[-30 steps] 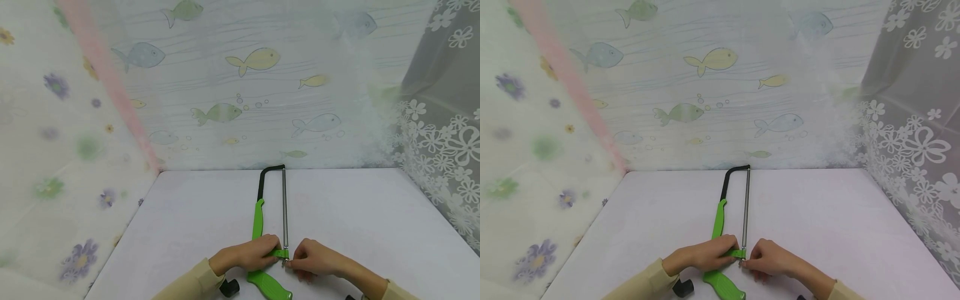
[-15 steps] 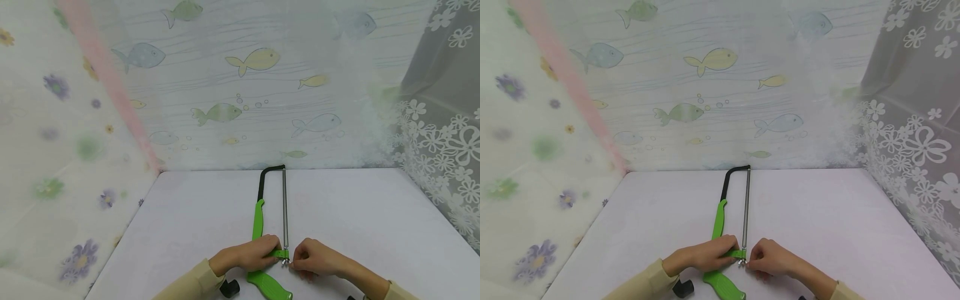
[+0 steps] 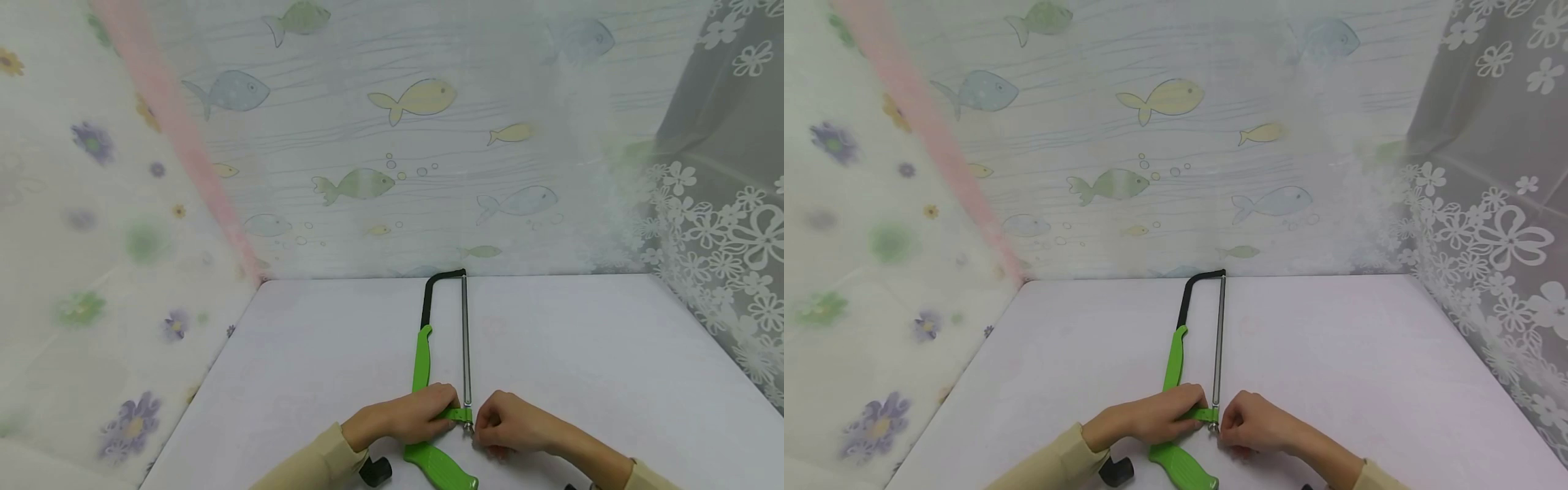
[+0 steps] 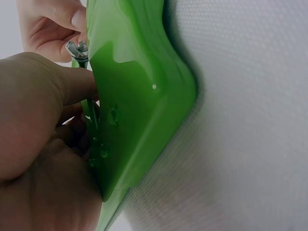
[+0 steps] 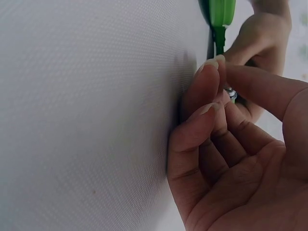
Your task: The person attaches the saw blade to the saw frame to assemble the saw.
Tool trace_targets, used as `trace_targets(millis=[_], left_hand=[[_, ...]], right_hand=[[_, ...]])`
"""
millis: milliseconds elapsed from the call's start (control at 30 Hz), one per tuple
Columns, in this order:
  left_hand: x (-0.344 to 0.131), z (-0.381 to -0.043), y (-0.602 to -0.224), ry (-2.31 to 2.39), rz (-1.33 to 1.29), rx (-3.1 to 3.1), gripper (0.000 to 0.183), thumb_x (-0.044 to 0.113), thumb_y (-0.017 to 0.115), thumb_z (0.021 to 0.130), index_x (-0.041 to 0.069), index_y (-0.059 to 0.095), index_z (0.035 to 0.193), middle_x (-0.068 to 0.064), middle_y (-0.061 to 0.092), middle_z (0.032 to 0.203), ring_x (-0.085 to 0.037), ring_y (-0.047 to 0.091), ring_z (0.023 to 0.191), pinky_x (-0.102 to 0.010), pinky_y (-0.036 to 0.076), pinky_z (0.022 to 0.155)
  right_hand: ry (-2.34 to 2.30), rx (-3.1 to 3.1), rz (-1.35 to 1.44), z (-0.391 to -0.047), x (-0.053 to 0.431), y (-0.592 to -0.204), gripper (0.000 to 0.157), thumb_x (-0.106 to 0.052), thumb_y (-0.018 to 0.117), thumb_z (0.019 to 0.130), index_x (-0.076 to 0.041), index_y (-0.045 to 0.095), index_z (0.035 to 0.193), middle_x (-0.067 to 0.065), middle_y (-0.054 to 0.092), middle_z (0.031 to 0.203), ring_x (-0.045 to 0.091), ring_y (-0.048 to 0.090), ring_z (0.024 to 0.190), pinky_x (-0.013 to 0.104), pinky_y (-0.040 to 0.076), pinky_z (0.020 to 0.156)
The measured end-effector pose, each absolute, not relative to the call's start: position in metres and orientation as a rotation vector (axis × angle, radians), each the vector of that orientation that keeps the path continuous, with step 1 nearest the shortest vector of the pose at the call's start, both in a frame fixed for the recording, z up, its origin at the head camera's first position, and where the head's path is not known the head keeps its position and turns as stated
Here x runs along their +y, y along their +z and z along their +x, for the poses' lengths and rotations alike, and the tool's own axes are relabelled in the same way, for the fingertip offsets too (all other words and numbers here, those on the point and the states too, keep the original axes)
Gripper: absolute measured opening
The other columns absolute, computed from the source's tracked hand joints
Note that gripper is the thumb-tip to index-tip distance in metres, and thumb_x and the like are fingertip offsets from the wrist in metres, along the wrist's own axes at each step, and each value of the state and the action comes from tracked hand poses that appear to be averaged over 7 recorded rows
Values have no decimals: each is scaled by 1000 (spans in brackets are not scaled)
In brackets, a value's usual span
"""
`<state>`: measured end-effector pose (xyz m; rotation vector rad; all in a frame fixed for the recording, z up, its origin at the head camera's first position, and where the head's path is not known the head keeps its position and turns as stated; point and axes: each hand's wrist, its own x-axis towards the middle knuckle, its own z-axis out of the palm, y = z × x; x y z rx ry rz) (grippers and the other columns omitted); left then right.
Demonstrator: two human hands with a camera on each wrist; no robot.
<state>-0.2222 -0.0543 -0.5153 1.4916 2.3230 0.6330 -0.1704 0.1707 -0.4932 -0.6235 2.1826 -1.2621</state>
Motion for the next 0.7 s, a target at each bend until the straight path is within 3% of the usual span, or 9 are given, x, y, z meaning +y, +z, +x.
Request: trace_targets(millis=[433, 700], left_hand=[[-55, -225, -519, 643, 1504, 2311, 8, 17, 50, 98, 16, 46, 105, 10, 44, 95, -2, 40, 89, -14, 36, 77], [-56, -227, -522, 643, 1498, 2309, 9, 17, 50, 98, 16, 46, 105, 11, 44, 96, -1, 40, 89, -13, 36, 76]], right_hand=[[-1239, 2192, -568, -172, 162, -494, 32, -30, 67, 86, -4, 68, 66, 2, 60, 55, 10, 51, 44, 24, 40, 40], [-1243, 2200, -539, -172, 158, -493, 36, -29, 64, 89, -2, 67, 65, 5, 62, 57, 11, 52, 44, 26, 43, 41]])
